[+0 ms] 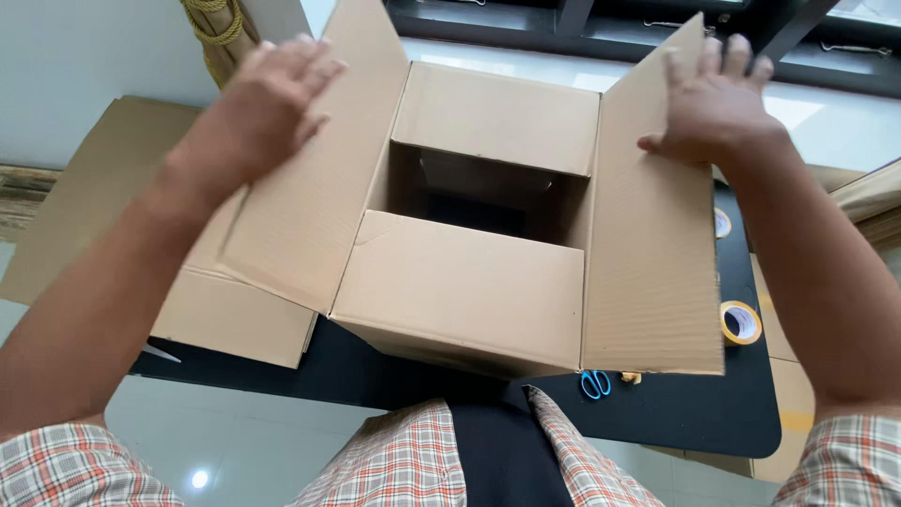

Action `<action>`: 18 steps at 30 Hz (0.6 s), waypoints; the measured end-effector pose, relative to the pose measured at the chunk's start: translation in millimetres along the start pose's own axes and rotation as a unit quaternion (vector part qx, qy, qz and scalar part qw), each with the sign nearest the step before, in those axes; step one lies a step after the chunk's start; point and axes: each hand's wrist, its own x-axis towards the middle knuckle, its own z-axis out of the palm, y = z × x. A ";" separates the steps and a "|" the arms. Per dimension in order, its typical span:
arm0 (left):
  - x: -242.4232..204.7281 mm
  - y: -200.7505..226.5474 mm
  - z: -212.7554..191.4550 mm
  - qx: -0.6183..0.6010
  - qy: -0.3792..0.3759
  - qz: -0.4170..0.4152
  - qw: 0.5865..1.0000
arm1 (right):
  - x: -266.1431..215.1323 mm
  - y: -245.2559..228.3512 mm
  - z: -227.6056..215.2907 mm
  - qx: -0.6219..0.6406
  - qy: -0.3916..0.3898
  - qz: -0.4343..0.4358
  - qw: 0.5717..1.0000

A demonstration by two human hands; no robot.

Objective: The person peels off adhesive tape from a cardboard box using shears and by hand, opens the box, and then flattens the box.

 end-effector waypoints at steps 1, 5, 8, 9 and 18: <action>1.0 33.2 -11.3 0.140 0.009 0.079 0.987 | 12.9 -7.8 10.9 -0.092 0.058 -0.097 0.989; -39.8 160.1 -34.8 0.054 -0.084 0.156 0.983 | -12.8 -101.7 -46.1 -0.273 -0.011 -0.253 0.928; -72.1 214.4 -30.8 0.061 -0.171 0.141 0.973 | -22.5 -157.4 -73.6 -0.266 -0.169 -0.260 0.913; -71.0 226.9 -6.1 0.063 -0.171 0.139 0.973 | -13.5 -167.5 -69.9 -0.267 -0.166 -0.261 0.913; -18.0 278.2 114.8 -0.092 -0.070 -0.050 0.992 | 87.0 -213.3 52.9 -0.340 -0.100 -0.316 0.880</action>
